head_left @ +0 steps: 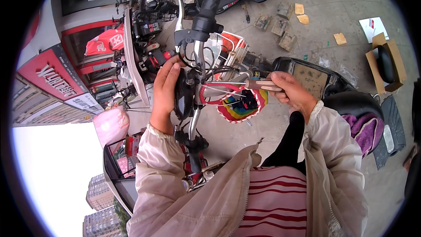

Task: The person uses a screwdriver to adjust components on the scooter's handlebar and then uses a wrench to tighten the seat post. The person removes the seat, places it in a box, and then reattaches it.

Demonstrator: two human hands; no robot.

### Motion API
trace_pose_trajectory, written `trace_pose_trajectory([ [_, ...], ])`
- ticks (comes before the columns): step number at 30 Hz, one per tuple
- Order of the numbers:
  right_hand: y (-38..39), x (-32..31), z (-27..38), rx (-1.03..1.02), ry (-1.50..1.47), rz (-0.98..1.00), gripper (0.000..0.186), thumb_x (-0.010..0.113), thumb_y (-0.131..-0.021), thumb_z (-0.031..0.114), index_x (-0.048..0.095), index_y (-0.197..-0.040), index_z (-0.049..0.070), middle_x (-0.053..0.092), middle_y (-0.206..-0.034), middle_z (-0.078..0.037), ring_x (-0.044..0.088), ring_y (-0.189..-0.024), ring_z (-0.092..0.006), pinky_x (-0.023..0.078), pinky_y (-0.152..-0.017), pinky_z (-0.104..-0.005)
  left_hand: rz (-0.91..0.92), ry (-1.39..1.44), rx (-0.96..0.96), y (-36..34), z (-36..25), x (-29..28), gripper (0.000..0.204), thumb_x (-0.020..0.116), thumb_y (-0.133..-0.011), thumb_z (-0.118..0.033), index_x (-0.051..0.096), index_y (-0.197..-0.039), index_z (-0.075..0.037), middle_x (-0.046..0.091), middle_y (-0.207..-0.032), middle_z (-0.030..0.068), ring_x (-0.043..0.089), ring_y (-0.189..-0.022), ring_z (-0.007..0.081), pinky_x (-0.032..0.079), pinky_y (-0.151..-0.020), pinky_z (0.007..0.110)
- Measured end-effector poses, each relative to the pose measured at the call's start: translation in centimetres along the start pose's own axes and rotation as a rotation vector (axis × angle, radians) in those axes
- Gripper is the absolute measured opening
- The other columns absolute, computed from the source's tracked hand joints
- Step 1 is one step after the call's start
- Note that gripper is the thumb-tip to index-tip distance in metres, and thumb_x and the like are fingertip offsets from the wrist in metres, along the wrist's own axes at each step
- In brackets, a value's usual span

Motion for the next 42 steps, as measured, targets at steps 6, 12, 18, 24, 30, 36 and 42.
trace_pose_trajectory([
  [6, -1.3, -1.0, -0.9, -0.139, 0.245, -0.043, 0.034, 0.05, -0.094, 0.035, 0.056, -0.095, 0.002, 0.051, -0.071, -0.003, 0.035, -0.049, -0.0063, 0.028, -0.042, -0.0219, -0.022, -0.06, -0.01, 0.1, 0.0, -0.2, 0.032, 0.047, -0.094, -0.022, 0.058, -0.114, 0.001, 0.061, -0.1, 0.0097, 0.053, -0.098, 0.0187, 0.036, -0.09, 0.028],
  [12, -1.0, 0.4, -1.4, -0.028, -0.007, 0.043, 0.037, 0.052, -0.093, 0.039, 0.056, -0.097, 0.002, 0.053, -0.073, -0.004, 0.033, -0.046, -0.005, 0.024, -0.04, -0.0203, -0.031, -0.072, 0.009, 0.1, 0.5, -0.5, 0.034, 0.047, -0.094, -0.023, 0.056, -0.117, 0.001, 0.061, -0.1, 0.0078, 0.053, -0.095, 0.0164, 0.038, -0.087, 0.027],
  [18, -1.3, -0.6, -2.4, 0.171, 0.034, 0.018, 0.041, 0.057, -0.09, 0.043, 0.058, -0.096, 0.002, 0.054, -0.071, -0.004, 0.037, -0.05, -0.0069, 0.032, -0.044, -0.0204, -0.03, -0.103, 0.006, 0.1, 0.0, -0.4, 0.032, 0.048, -0.094, -0.022, 0.058, -0.115, -0.001, 0.061, -0.102, 0.0099, 0.053, -0.1, 0.019, 0.036, -0.091, 0.029],
  [24, -1.1, 2.3, 4.0, -0.409, 0.887, 0.014, 0.04, 0.065, -0.083, 0.041, 0.062, -0.09, 0.002, 0.058, -0.075, -0.004, 0.052, -0.065, -0.0115, 0.044, -0.056, -0.0302, -0.002, -0.074, -0.007, 0.2, -0.3, -0.2, 0.034, 0.048, -0.094, -0.022, 0.056, -0.117, 0.001, 0.061, -0.103, 0.01, 0.053, -0.1, 0.0185, 0.036, -0.092, 0.028],
  [30, -1.9, 4.2, 3.0, -0.493, 1.007, 0.111, 0.041, 0.066, -0.082, 0.044, 0.059, -0.079, 0.004, 0.045, -0.055, -0.003, 0.049, -0.054, -0.0126, 0.043, -0.053, -0.0314, -0.008, -0.051, -0.041, 0.4, -0.2, -0.2, 0.035, 0.049, -0.093, -0.021, 0.056, -0.117, 0.003, 0.06, -0.104, 0.0113, 0.051, -0.102, 0.0186, 0.035, -0.093, 0.028],
  [36, -3.4, 3.7, 0.8, -0.082, 0.743, 0.346, 0.041, 0.07, -0.079, 0.041, 0.058, -0.078, 0.002, 0.048, -0.059, -0.002, 0.051, -0.056, -0.015, 0.043, -0.052, -0.0313, -0.038, -0.043, -0.061, 0.5, -0.4, 0.0, 0.033, 0.048, -0.092, -0.021, 0.057, -0.115, 0.002, 0.061, -0.103, 0.0104, 0.05, -0.101, 0.0197, 0.034, -0.092, 0.03],
  [42, 0.4, 5.9, 4.5, -0.826, 1.301, -0.099, 0.038, 0.074, -0.074, 0.038, 0.058, -0.082, 0.004, 0.049, -0.064, -0.009, 0.049, -0.052, -0.0201, 0.041, -0.05, -0.0313, -0.034, -0.101, -0.05, 0.7, -1.1, 0.0, 0.033, 0.048, -0.092, -0.021, 0.057, -0.115, 0.001, 0.061, -0.102, 0.0095, 0.049, -0.097, 0.0195, 0.035, -0.089, 0.03],
])
Point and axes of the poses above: each hand's wrist, its own y-axis away from the middle knuckle, its own x-axis out of the palm, z = x × y, the point moved 10 cm from there along -y, towards the middle knuckle
